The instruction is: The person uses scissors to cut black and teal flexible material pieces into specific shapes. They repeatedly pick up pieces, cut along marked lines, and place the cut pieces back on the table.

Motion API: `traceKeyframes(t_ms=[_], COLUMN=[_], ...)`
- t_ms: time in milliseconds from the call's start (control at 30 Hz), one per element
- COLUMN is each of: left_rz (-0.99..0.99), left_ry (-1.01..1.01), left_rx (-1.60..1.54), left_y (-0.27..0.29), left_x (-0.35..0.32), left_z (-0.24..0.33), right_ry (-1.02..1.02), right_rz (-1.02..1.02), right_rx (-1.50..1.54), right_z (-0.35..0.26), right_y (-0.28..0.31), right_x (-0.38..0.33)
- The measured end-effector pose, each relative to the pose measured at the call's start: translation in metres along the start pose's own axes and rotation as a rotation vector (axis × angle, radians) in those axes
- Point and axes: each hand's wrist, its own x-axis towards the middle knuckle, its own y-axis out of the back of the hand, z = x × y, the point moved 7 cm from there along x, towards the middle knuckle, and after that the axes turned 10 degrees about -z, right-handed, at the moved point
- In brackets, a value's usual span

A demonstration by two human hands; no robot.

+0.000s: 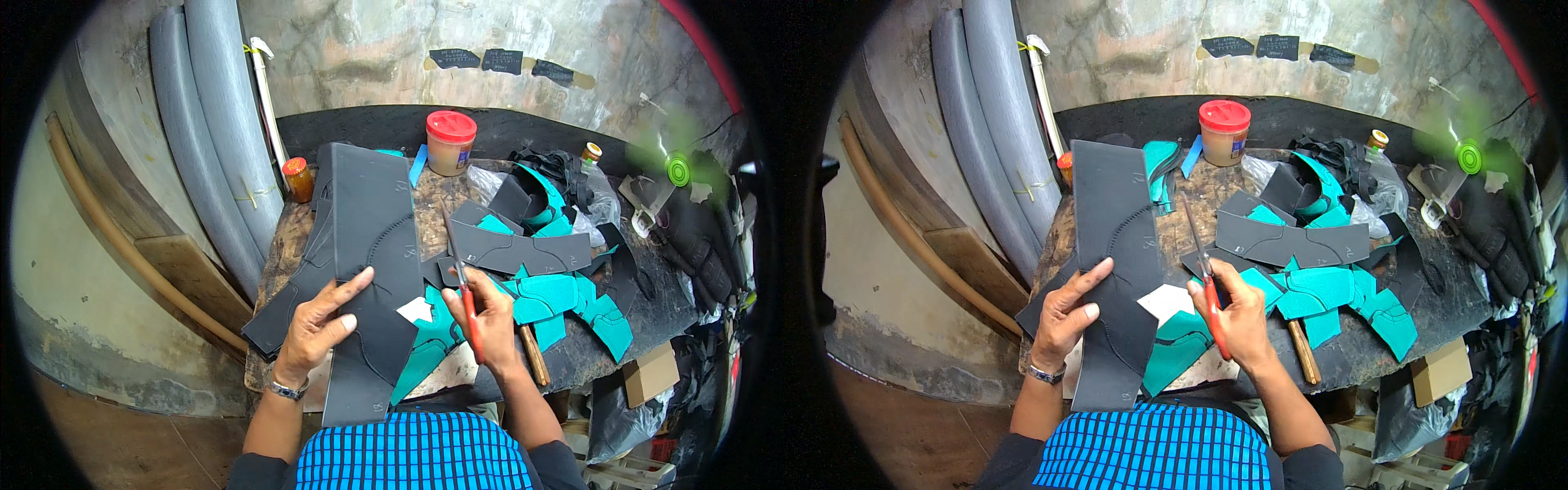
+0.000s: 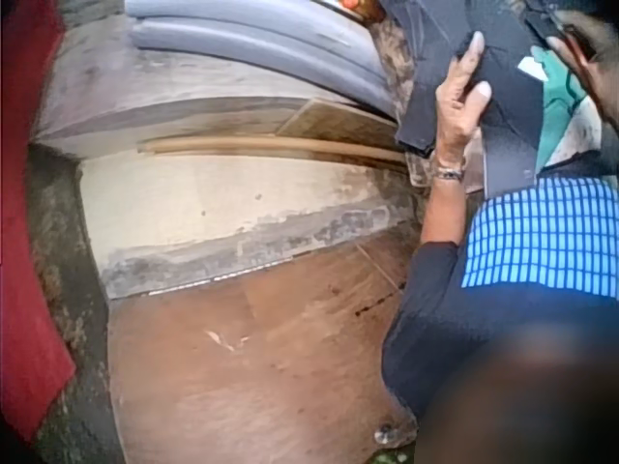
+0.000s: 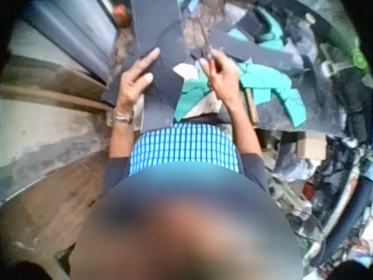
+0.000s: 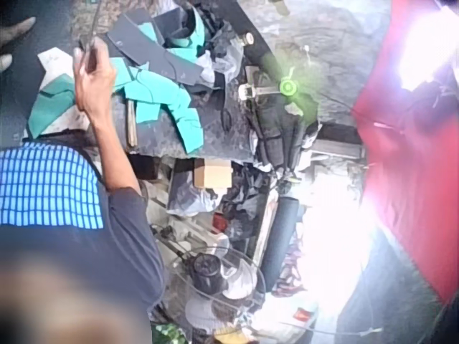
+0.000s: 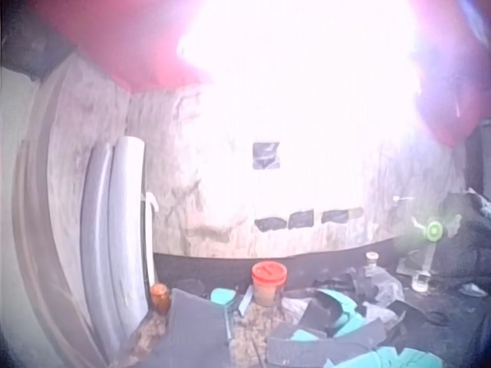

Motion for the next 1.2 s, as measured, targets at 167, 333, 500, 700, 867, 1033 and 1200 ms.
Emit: traceKeyframes(t_ms=[167, 333, 500, 700, 867, 1033, 1200], left_rz=[0.133, 0.112, 0.086, 0.073, 0.049, 0.709, 0.436], left_ry=[-0.029, -0.017, 0.005, 0.029, 0.075, -0.012, 0.131], left_rx=[-0.333, -0.449, -0.413, -0.325, -0.176, 0.664, 0.809], left_y=[0.007, 0.006, 0.001, -0.003, -0.003, 0.088, 0.126], left_x=[-0.001, -0.003, -0.004, 0.003, 0.013, -0.018, -0.004], left_z=[-0.021, -0.034, -0.036, -0.028, -0.014, 0.066, 0.054], right_ry=[-0.211, -0.136, -0.034, -0.037, -0.223, -0.387, -0.401], right_rz=[-0.55, -0.508, -0.423, -0.191, 0.037, 0.276, 0.344], right_rx=[0.761, 0.969, 0.835, 0.609, 0.928, 1.045, 0.977], right_z=[-0.005, -0.016, -0.012, -0.006, 0.025, 0.084, 0.116], right_y=[-0.048, -0.065, -0.064, -0.059, -0.054, -0.023, -0.025], right_x=[-0.014, -0.004, 0.01, 0.008, 0.0, -0.007, -0.026])
